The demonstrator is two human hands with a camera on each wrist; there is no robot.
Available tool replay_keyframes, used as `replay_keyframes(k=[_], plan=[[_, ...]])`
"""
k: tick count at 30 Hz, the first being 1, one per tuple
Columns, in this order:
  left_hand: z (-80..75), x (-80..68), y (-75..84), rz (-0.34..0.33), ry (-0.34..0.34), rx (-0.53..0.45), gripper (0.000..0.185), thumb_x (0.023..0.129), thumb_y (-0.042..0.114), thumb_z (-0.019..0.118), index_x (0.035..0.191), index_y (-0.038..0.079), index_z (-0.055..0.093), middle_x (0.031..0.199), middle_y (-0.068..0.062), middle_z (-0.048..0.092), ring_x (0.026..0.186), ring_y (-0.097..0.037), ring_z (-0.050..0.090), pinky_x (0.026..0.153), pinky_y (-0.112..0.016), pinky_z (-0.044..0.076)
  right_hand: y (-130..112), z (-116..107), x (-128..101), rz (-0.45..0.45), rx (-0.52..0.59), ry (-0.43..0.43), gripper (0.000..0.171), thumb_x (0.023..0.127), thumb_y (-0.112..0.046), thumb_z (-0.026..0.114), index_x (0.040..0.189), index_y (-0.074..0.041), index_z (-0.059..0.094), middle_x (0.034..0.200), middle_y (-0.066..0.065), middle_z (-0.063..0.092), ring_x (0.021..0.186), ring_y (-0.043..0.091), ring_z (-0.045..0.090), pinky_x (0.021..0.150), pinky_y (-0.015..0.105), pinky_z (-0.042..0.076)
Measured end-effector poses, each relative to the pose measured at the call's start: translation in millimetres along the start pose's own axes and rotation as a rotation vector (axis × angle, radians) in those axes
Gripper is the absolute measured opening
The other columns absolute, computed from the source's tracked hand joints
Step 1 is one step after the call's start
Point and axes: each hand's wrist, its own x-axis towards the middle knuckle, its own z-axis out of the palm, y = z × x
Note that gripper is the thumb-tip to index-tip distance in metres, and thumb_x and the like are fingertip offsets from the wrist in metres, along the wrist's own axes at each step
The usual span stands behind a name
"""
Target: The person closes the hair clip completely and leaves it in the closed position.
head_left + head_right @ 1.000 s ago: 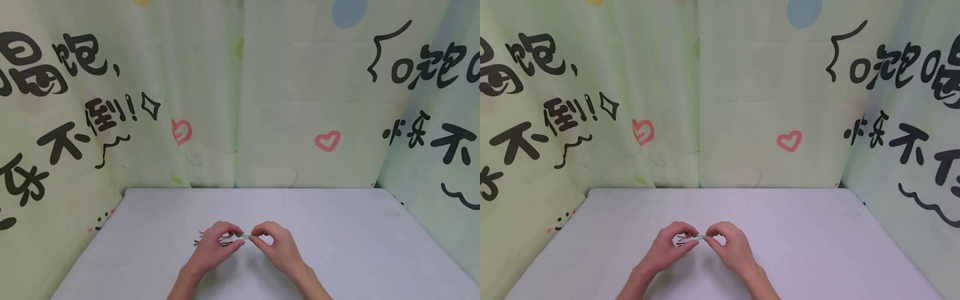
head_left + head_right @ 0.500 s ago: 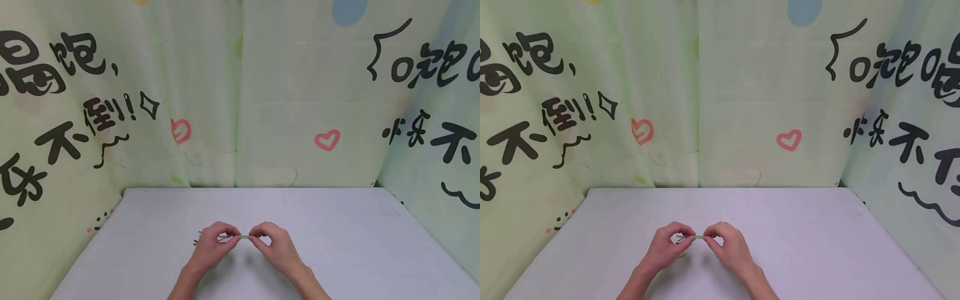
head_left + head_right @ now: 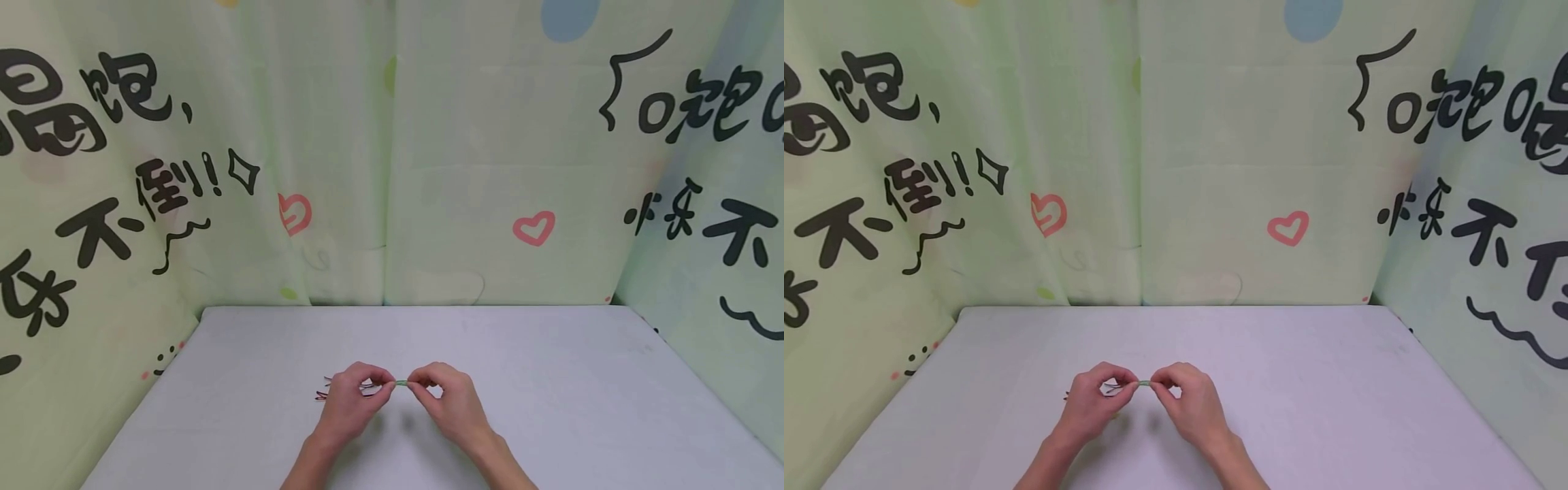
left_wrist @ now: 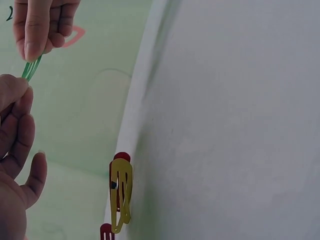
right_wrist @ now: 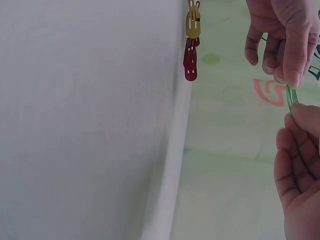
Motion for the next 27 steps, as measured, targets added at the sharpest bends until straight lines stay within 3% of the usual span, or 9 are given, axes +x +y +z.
replay_keyframes(k=[7,15,21,27], plan=[[-1.7,0.5,-0.2,-0.02,-0.008,0.003,0.015,0.084,0.001,0.079,0.087,0.015,0.076,0.081,0.014,0.065,0.08,-0.01,0.059,0.07,-0.038,0.058,2.2,0.4,-0.1,-0.012,-0.001,-0.021,0.029,0.075,0.011,0.082,0.09,-0.011,0.072,0.085,-0.007,0.068,0.076,0.009,0.062,0.064,0.035,0.056],[-3.2,0.9,-0.6,-0.06,-0.024,-0.005,0.011,0.086,0.003,0.079,0.09,0.014,0.076,0.082,0.013,0.066,0.08,-0.012,0.059,0.071,-0.041,0.058,4.0,0.9,-0.9,-0.118,-0.143,-0.002,0.037,0.067,0.011,0.086,0.093,-0.011,0.071,0.087,-0.007,0.066,0.079,0.009,0.062,0.072,0.016,0.049],[-6.8,-0.3,-3.0,-0.095,-0.067,-0.03,0.009,0.088,0.006,0.078,0.093,0.014,0.077,0.083,0.012,0.065,0.082,-0.016,0.06,0.073,-0.039,0.058,7.0,-0.2,-1.0,-0.152,-0.192,-0.004,0.034,0.067,0.008,0.088,0.092,-0.011,0.073,0.088,-0.007,0.067,0.079,0.011,0.063,0.071,0.017,0.05],[-14.7,0.9,-7.3,-0.108,-0.073,-0.048,0.01,0.087,0.007,0.079,0.095,0.013,0.077,0.08,0.014,0.065,0.084,-0.014,0.061,0.073,-0.035,0.056,14.5,-7.3,-1.5,-0.096,-0.221,-0.015,0.036,0.066,0.005,0.09,0.091,-0.015,0.075,0.089,-0.01,0.066,0.083,0.01,0.061,0.074,0.016,0.049]])
